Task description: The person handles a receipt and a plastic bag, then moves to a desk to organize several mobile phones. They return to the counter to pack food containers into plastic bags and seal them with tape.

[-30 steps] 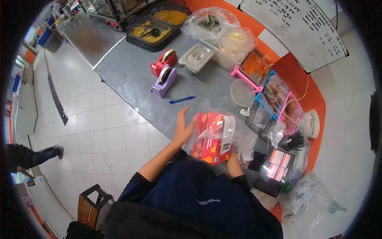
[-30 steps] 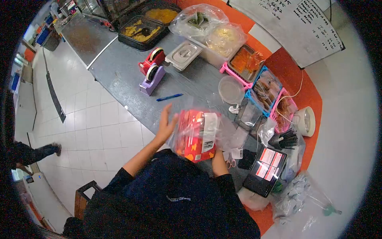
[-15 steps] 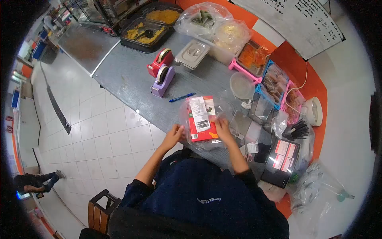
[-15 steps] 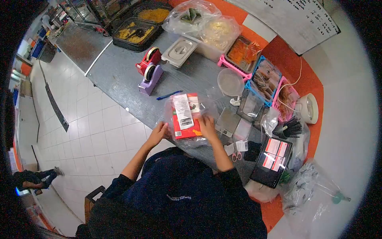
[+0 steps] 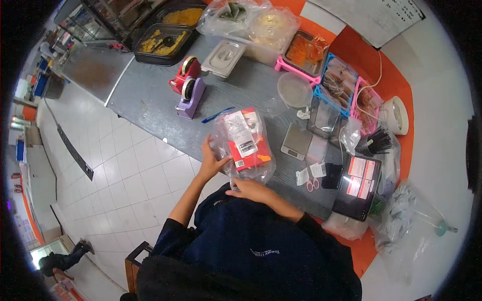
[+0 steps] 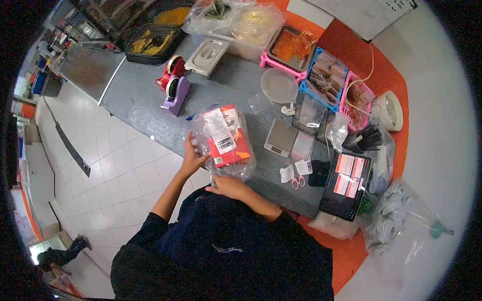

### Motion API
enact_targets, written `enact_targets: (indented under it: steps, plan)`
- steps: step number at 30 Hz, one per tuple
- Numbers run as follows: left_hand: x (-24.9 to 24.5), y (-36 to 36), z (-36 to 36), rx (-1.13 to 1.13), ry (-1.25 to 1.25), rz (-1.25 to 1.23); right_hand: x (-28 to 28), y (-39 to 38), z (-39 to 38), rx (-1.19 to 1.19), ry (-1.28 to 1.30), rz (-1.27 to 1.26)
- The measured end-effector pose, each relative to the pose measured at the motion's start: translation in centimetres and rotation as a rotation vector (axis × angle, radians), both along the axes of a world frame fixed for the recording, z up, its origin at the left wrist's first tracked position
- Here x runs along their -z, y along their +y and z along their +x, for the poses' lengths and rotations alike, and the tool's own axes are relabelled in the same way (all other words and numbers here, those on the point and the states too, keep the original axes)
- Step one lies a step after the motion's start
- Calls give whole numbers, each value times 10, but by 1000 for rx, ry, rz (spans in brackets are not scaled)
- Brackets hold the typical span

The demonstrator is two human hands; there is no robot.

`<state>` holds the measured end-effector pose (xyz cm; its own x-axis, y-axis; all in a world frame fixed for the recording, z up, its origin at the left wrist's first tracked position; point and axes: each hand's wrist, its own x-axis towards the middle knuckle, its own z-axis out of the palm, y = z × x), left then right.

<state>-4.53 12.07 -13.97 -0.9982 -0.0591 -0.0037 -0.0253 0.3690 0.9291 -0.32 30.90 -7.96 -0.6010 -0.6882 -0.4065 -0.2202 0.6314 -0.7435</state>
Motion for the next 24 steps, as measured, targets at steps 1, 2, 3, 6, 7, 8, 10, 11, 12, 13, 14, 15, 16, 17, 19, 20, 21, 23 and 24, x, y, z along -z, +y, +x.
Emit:
enact_targets:
  steps: [1, 2, 3, 6, 7, 8, 10, 11, 12, 13, 14, 15, 16, 17, 19, 20, 21, 23, 24]
  plan:
    - [-10, -1, -6, -52, 131, -34, -30, 4, -6, -95, 6, -12]
    - [-29, -2, -19, -45, 134, -39, -42, 9, -9, -87, 9, -17]
    - [-52, -4, -35, -60, 319, -168, -51, 15, -10, -254, 58, -260]
    - [-124, 7, -81, 75, 601, -512, -115, 43, -22, -338, 98, -532]
    - [-138, 12, -97, 223, 697, -721, -141, 55, -26, -335, 136, -419]
    - [-139, 12, -116, 223, 714, -722, -164, 65, -32, -329, 178, -302]
    - [-139, 16, -143, 345, 229, -100, -193, 80, -46, -259, 294, -223]
    - [-161, 30, -146, 186, 176, 481, -204, 85, -55, -192, 395, -148]
    - [-177, 28, -152, 146, 92, 656, -213, 89, -65, -176, 409, -143]
    - [-177, 18, -156, 261, 62, 574, -220, 92, -75, -122, 413, -163]
    - [-183, 15, -158, 374, 33, 489, -226, 95, -84, -69, 416, -184]
    - [-184, 18, -154, 485, -77, 597, -226, 96, -91, -53, 432, -182]
    - [-196, 22, -137, 595, -196, 701, -222, 94, -99, -29, 594, -184]
    - [-210, 28, -117, 749, -334, 780, -215, 89, -104, -5, 751, -182]
    - [-211, 49, -87, 819, -143, 416, -196, 69, -114, 45, 751, -246]
    - [-218, 56, -72, 821, 86, 54, -184, 59, -118, 72, 746, -308]
    - [-218, 56, -75, 834, 85, 52, -172, 52, -117, 85, 749, -306]
    - [-219, 55, -83, 575, -74, 389, -144, 38, -105, 435, 918, -678]
    - [-226, 56, -82, 582, -72, 388, -125, 31, -93, 440, 924, -676]
